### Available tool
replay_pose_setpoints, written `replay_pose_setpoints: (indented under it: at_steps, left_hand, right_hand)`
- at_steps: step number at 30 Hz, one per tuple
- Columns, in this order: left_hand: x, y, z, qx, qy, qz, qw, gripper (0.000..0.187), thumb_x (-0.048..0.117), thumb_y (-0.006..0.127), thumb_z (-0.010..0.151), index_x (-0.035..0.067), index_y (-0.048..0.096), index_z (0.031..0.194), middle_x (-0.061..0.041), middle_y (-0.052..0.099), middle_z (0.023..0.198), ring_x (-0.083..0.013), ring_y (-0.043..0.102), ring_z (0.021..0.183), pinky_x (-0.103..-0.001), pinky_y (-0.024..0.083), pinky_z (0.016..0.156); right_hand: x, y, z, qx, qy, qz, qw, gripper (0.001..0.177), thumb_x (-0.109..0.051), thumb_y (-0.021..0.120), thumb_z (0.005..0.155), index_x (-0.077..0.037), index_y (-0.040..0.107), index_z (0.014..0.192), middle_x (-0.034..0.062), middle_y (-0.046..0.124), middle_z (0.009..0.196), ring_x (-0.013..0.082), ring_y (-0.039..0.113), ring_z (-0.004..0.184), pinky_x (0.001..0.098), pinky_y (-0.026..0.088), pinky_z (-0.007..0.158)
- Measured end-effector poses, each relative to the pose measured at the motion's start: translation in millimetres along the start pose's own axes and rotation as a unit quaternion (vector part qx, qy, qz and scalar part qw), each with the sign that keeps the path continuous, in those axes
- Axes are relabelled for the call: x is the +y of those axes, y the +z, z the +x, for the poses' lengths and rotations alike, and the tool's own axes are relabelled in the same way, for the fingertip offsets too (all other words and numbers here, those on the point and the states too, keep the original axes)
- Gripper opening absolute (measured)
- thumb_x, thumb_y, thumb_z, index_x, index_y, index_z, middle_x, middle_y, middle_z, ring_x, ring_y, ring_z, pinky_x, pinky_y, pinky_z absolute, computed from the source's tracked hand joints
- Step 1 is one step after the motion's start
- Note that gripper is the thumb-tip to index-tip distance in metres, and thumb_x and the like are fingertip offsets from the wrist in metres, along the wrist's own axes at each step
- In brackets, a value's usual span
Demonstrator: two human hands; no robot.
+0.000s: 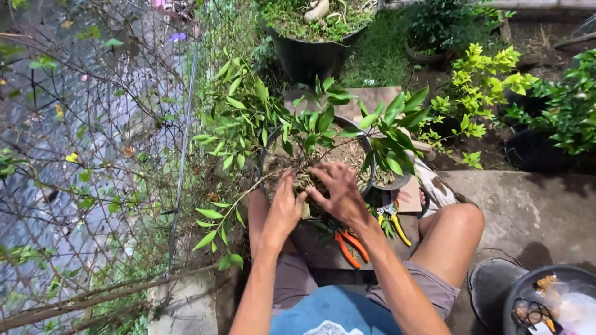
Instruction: The person wires and shapes the branches of a bonsai tree while adjusting the soil in its pot.
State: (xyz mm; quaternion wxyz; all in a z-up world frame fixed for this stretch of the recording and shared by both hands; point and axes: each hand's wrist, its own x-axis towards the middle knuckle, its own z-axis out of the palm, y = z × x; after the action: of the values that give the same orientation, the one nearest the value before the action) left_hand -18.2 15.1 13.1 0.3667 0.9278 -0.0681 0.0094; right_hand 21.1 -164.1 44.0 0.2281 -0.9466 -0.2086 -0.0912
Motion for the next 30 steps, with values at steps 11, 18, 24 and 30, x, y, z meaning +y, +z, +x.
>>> replay_pose_setpoints:
  at_steps: [11, 18, 24, 30]
  left_hand:
    - [9.2, -33.7, -28.8, 0.033, 0.061, -0.018, 0.997, 0.088, 0.031, 0.081, 0.085, -0.007, 0.039, 0.152, -0.032, 0.049, 0.145, -0.0461, 0.047, 0.137, -0.053, 0.037, 0.116]
    - [-4.9, 14.2, -13.8, 0.074, 0.089, 0.070, 0.991, 0.091, 0.037, 0.080, 0.082, 0.004, 0.038, 0.155, -0.022, 0.051, 0.137, -0.0392, 0.051, 0.131, -0.048, 0.042, 0.115]
    - [20.7, 13.1, -13.6, 0.092, 0.079, 0.000, 0.993, 0.076, 0.018, 0.080, 0.086, 0.003, 0.044, 0.152, -0.016, 0.053, 0.135, -0.0308, 0.055, 0.129, -0.041, 0.047, 0.110]
    - [3.9, -2.6, -30.4, 0.106, 0.084, -0.027, 0.990, 0.086, 0.023, 0.085, 0.078, -0.004, 0.045, 0.149, -0.023, 0.054, 0.135, -0.0391, 0.057, 0.126, -0.046, 0.048, 0.109]
  right_hand:
    - [30.7, -36.5, -4.7, -0.037, -0.087, -0.027, 0.995, 0.060, -0.068, 0.060, 0.090, -0.033, 0.059, 0.139, 0.0016, 0.056, 0.126, 0.0224, 0.050, 0.118, 0.0306, 0.056, 0.084]
    - [40.4, 11.4, -15.2, -0.065, -0.094, -0.064, 0.991, 0.067, -0.063, 0.068, 0.086, -0.033, 0.053, 0.144, 0.0017, 0.050, 0.131, 0.0257, 0.049, 0.121, 0.0409, 0.053, 0.096]
    - [43.7, -24.5, -13.3, -0.027, -0.026, -0.125, 0.991, 0.057, -0.055, 0.064, 0.094, -0.033, 0.051, 0.146, 0.0037, 0.054, 0.122, 0.0189, 0.069, 0.098, 0.0366, 0.063, 0.081]
    - [42.6, -20.1, -27.6, -0.147, 0.065, -0.032, 0.987, 0.072, -0.061, 0.064, 0.092, -0.031, 0.044, 0.153, 0.0131, 0.064, 0.118, 0.0250, 0.075, 0.085, 0.0308, 0.066, 0.074]
